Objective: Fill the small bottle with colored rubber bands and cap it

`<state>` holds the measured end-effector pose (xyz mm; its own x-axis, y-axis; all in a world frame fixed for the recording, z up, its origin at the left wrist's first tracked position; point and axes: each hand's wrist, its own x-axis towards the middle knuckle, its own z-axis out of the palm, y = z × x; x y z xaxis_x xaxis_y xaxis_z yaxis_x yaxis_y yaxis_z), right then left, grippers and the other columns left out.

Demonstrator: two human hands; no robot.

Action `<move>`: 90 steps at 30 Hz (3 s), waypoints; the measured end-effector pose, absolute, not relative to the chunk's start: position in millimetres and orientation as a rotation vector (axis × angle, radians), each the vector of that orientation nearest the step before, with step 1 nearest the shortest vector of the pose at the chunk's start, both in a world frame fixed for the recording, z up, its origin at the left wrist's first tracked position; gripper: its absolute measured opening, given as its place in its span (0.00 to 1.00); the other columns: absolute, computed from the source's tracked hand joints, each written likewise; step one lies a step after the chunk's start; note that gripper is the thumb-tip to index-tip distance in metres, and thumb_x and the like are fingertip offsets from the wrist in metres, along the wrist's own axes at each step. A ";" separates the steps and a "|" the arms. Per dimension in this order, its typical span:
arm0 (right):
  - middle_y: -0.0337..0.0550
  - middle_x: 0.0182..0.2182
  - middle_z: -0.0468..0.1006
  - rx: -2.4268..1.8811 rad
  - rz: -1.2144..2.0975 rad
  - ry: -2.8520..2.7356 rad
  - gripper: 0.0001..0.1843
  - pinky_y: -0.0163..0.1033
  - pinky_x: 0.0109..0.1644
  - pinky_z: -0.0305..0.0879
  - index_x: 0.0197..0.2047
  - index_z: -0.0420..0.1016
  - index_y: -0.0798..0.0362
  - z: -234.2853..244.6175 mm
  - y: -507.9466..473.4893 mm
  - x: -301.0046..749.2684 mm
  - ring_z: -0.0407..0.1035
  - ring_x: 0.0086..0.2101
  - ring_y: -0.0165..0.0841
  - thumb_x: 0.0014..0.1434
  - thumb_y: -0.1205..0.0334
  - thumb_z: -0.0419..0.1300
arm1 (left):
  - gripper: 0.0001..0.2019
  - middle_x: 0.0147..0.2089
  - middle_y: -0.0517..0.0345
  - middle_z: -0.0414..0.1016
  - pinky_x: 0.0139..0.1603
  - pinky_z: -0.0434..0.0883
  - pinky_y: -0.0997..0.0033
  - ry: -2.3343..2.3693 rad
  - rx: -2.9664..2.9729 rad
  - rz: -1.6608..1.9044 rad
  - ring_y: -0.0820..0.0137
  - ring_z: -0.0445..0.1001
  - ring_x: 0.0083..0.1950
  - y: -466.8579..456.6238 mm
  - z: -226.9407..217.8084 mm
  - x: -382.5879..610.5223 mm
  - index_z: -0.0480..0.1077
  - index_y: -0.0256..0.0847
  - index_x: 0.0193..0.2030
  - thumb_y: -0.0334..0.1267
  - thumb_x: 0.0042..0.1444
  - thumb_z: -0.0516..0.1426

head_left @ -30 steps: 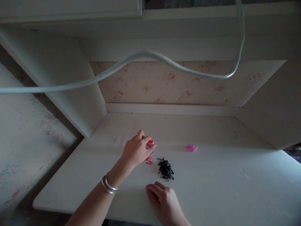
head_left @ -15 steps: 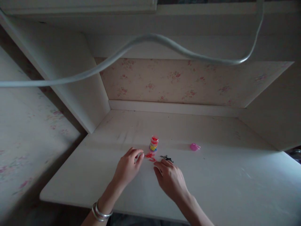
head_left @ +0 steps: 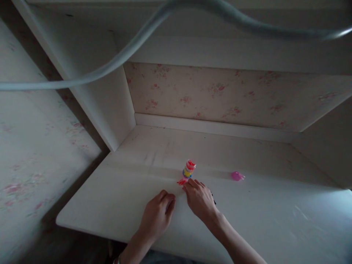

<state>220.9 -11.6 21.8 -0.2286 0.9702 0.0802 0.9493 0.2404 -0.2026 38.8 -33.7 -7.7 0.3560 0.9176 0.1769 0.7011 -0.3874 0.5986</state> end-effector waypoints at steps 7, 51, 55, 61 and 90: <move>0.40 0.32 0.74 -1.478 0.242 -1.883 0.14 0.30 0.37 0.61 0.39 0.77 0.50 64.0 -5.4 237.4 0.68 0.31 0.27 0.66 0.58 0.50 | 0.08 0.38 0.58 0.70 0.42 0.68 0.69 1.413 2.287 0.650 0.69 0.72 0.39 -32.4 -12.9 37.6 0.68 0.45 0.42 0.34 0.63 0.49; 0.42 0.25 0.76 -1.545 0.618 -1.949 0.21 0.29 0.30 0.60 0.35 0.78 0.50 -8.6 -102.9 221.7 0.71 0.25 0.29 0.67 0.57 0.45 | 0.05 0.41 0.58 0.73 0.37 0.66 0.73 1.645 2.365 0.422 0.69 0.75 0.39 0.2 17.1 77.5 0.69 0.45 0.41 0.38 0.62 0.53; 0.41 0.27 0.77 -1.553 0.663 -1.909 0.18 0.28 0.32 0.61 0.37 0.77 0.49 -4.5 -101.1 225.0 0.72 0.27 0.28 0.67 0.58 0.46 | 0.06 0.43 0.56 0.72 0.35 0.66 0.73 1.761 2.333 0.309 0.69 0.75 0.39 10.9 16.9 81.9 0.69 0.43 0.41 0.40 0.62 0.53; 0.39 0.26 0.76 -1.533 0.685 -1.931 0.17 0.27 0.31 0.58 0.36 0.77 0.49 4.3 -97.8 227.4 0.71 0.26 0.27 0.66 0.60 0.47 | 0.11 0.40 0.57 0.72 0.35 0.65 0.74 1.696 2.403 0.313 0.71 0.75 0.37 16.2 11.3 78.7 0.71 0.45 0.40 0.37 0.66 0.48; 0.41 0.27 0.77 -1.529 0.712 -1.946 0.19 0.27 0.33 0.59 0.37 0.79 0.49 3.9 -97.5 232.8 0.71 0.27 0.27 0.67 0.58 0.46 | 0.07 0.43 0.58 0.71 0.33 0.65 0.72 1.656 2.436 0.464 0.69 0.75 0.38 20.6 -1.6 69.0 0.64 0.42 0.42 0.37 0.67 0.46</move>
